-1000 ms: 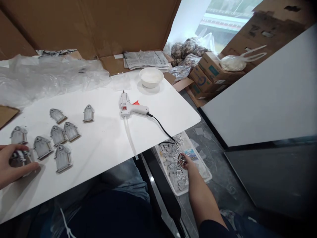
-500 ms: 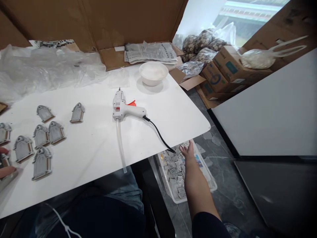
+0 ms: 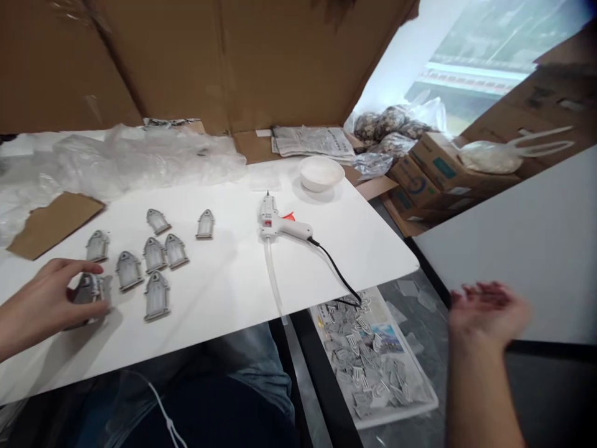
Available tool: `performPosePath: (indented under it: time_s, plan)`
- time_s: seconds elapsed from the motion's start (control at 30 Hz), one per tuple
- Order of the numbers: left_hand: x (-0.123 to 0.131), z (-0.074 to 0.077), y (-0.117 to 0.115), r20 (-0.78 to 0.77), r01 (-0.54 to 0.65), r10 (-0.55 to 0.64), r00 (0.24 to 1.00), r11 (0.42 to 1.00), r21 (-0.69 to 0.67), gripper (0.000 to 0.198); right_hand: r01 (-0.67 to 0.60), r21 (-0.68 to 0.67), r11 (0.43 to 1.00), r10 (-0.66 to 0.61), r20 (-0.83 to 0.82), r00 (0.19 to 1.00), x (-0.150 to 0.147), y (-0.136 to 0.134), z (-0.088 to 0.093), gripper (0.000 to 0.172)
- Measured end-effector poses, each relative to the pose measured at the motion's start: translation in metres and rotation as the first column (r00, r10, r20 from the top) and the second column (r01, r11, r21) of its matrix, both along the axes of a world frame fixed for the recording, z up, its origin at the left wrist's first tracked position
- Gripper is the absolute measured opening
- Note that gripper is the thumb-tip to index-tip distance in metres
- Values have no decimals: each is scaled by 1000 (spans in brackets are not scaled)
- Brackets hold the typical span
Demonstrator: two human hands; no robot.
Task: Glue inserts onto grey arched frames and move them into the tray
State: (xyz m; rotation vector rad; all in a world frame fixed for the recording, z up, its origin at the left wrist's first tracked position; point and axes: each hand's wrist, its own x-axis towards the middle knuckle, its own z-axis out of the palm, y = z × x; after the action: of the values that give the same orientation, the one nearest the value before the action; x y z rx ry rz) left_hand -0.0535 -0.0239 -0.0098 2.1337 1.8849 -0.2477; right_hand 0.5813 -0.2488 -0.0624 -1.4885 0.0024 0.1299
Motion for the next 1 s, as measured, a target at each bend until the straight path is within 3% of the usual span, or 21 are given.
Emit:
performPosePath:
  time_s: [0.1,0.13,0.17,0.2,0.23,0.27,0.3,0.37,0.43,0.5,0.57,0.67,0.73,0.83,1.0]
  plan:
    - [6,10,-2,50,-5,4,999,1000,20,58,-194,89,977,158,309,938,-63,33,78,7]
    - [6,14,-1,70,2,-4,998,999,33,58,-323,44,945,280,400,873,-92,46,99,9]
    - [5,18,1,86,12,-16,996,999,44,58,-530,-133,837,506,557,659,-123,61,117,11]
    - [4,22,4,100,20,-25,995,998,56,58,-667,-378,642,723,589,362,-154,77,131,15]
    - [2,27,8,106,22,-28,994,998,57,58,-676,-584,448,834,545,81,-184,93,141,23]
    - [0,31,13,108,36,-42,993,998,53,59,-611,-736,290,871,468,-151,-212,111,147,29]
    - [-2,35,19,109,52,-58,992,997,56,58,-500,-847,183,873,374,-313,-236,131,149,37]
    - [-5,42,32,111,54,-62,992,995,79,57,-269,-963,36,860,167,-483,-273,171,144,54]
    - [-7,46,47,108,48,-59,992,994,95,56,-109,-984,-143,864,-71,-499,-297,209,130,72]
    - [-8,48,62,103,49,-59,993,994,100,57,-64,-980,-189,864,-135,-486,-308,243,113,81]
    - [-7,47,75,97,54,-64,993,994,99,57,-42,-976,-213,871,-170,-460,-313,267,98,84]
    - [-3,40,91,98,59,-67,993,995,84,55,-44,-976,-215,885,-175,-432,-313,285,84,68]
    - [0,33,98,110,60,-67,992,996,66,53,-61,-978,-198,893,-155,-422,-312,288,82,57]
    - [5,24,104,128,59,-63,990,997,39,52,-79,-979,-188,896,-138,-422,-313,286,86,56]
    - [9,15,103,142,44,-45,989,999,13,52,-137,-959,-248,817,-131,-562,-331,272,97,58]
